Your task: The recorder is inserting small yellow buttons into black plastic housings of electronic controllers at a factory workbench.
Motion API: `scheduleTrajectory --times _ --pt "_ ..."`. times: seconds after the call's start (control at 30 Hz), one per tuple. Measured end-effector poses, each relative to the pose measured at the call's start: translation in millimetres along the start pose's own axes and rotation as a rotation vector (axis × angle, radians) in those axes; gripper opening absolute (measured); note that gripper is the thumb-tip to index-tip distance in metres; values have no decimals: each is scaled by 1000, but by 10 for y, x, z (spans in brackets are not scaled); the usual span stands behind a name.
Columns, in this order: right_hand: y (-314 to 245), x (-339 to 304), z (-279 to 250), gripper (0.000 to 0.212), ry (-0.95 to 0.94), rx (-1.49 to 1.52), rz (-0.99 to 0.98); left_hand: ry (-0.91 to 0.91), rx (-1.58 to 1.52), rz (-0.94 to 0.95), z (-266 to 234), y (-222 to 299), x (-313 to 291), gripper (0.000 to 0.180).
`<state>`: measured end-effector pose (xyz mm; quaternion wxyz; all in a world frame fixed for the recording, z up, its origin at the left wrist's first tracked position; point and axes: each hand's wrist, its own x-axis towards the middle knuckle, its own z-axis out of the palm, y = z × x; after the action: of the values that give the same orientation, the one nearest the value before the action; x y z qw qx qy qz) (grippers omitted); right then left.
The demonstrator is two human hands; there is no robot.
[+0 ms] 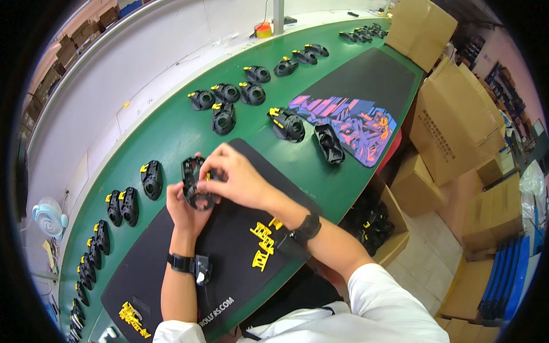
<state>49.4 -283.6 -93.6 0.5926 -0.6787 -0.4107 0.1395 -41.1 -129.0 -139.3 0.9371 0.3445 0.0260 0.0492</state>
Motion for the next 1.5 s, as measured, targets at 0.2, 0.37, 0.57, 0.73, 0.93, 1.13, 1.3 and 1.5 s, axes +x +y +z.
scheduleTrajectory --times 0.2,0.37,0.57,0.73,0.93,1.13,1.3,1.5 --pt "40 71 -83 26 170 -157 -17 70 287 174 156 -38 39 73" --pt "169 77 -6 20 232 -139 -116 -14 340 226 135 -85 37 81" --pt "131 56 -54 15 253 -118 -14 -77 490 306 62 -111 61 83" --pt "171 96 -94 13 289 -62 -61 -1 496 329 121 -99 66 89" --pt "192 110 -95 13 225 -26 8 -39 507 303 99 -119 100 92" --pt "178 99 -107 13 333 -232 -116 -52 512 275 149 -128 97 90" --pt "201 114 -74 9 349 -366 -250 -48 479 256 130 -100 104 88" --pt "183 108 -48 12 365 -405 -269 -79 501 265 124 -91 139 86"
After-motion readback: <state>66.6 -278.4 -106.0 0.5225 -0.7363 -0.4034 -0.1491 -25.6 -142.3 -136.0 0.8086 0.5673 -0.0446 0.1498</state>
